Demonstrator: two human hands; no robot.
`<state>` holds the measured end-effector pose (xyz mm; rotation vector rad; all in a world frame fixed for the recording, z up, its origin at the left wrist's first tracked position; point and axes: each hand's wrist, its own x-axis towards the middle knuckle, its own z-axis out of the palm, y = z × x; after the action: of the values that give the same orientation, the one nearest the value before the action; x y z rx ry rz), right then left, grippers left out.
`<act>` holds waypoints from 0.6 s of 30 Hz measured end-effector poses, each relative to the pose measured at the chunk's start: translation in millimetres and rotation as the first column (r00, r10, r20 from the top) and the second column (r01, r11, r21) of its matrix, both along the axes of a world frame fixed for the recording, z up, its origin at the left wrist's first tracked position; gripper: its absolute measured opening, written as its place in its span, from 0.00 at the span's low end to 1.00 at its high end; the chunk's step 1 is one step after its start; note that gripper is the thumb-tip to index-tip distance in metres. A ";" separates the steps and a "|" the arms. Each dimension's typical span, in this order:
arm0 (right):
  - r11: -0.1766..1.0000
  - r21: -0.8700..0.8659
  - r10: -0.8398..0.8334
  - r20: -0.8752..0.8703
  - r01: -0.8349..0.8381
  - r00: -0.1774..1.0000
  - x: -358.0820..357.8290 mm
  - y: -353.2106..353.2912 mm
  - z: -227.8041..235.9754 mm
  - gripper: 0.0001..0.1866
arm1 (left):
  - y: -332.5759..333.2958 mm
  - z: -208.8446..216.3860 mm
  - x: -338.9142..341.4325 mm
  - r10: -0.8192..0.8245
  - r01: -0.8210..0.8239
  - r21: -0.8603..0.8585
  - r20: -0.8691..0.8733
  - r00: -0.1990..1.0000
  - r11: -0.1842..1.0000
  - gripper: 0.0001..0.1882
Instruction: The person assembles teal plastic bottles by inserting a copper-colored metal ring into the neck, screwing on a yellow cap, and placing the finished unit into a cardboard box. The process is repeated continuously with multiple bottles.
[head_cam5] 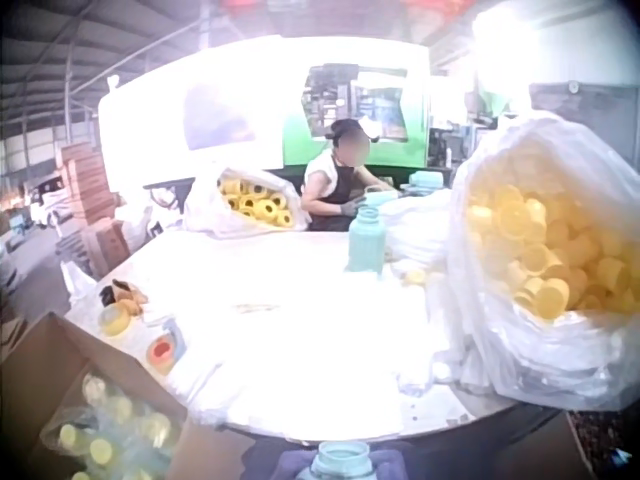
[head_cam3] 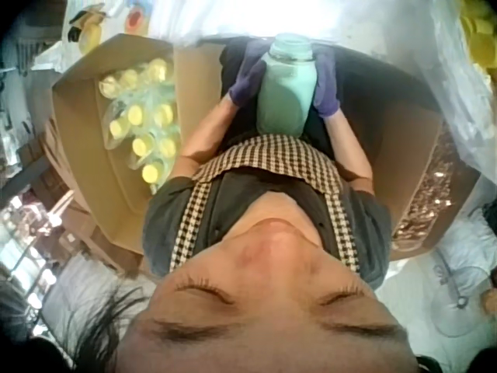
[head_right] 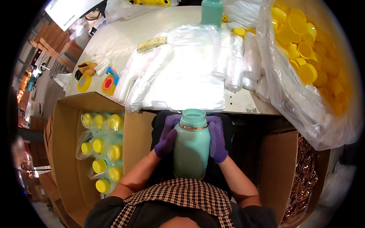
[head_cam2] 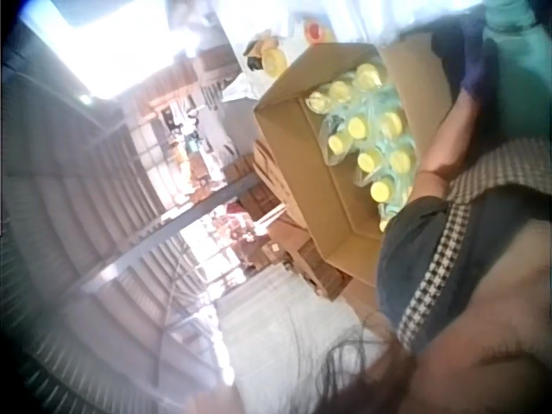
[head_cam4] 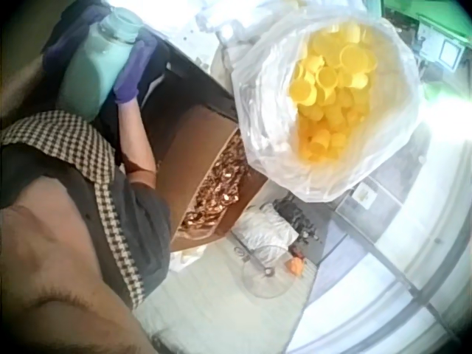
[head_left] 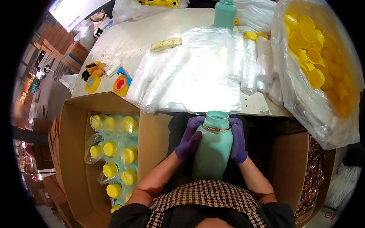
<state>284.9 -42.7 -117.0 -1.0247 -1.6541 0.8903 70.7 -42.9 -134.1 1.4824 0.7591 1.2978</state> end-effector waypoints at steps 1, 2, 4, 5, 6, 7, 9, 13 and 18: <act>1.000 -0.004 0.003 0.004 -0.003 1.000 1.3 -0.9 -2.6 0.16 | 0.2 -2.4 0.6 0.027 -0.026 0.050 -0.020 0.999 0.998 0.24; 0.995 -0.098 -0.026 -0.148 0.012 0.989 -1.6 -4.8 -2.4 0.15 | 1.4 -6.3 0.3 0.065 -0.057 0.130 -0.053 0.996 0.990 0.23; 0.960 -0.281 -0.119 -0.429 -0.007 0.896 -11.0 -13.3 -1.0 0.19 | 4.2 -13.4 -2.1 0.150 -0.113 0.291 -0.108 0.983 0.950 0.22; 0.982 -0.189 -0.063 -0.429 -0.021 0.901 -9.4 -13.2 -5.2 0.23 | 5.0 -8.8 -2.6 0.124 -0.081 0.290 -0.133 0.983 0.954 0.22; 0.995 -0.095 -0.006 -0.423 -0.038 0.906 -6.4 -12.5 -12.4 0.27 | 5.2 -3.9 -4.3 0.098 -0.049 0.289 -0.159 0.982 0.956 0.22; 0.998 0.000 0.050 -0.412 -0.055 0.910 -2.8 -12.2 -16.6 0.31 | 5.5 1.4 -5.8 0.073 -0.018 0.287 -0.184 0.980 0.958 0.23; 0.991 0.061 0.131 -0.182 -0.122 0.974 3.6 -8.0 -10.0 0.36 | 4.7 14.5 -12.2 0.089 0.016 0.342 -0.292 0.952 0.940 0.24; 0.970 0.019 0.243 -0.032 -0.243 0.969 6.8 -5.6 -12.2 0.41 | 0.2 13.0 -17.5 0.126 0.000 0.378 -0.310 0.942 0.926 0.28; 0.959 -0.072 0.283 0.136 -0.275 0.950 12.3 -7.7 12.1 0.38 | -3.0 3.6 -15.0 0.163 -0.025 0.380 -0.337 0.927 0.925 0.28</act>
<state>297.2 -50.4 -105.0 -0.9216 -1.9412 1.0694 55.7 -45.9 -130.4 2.0546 0.8639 1.3043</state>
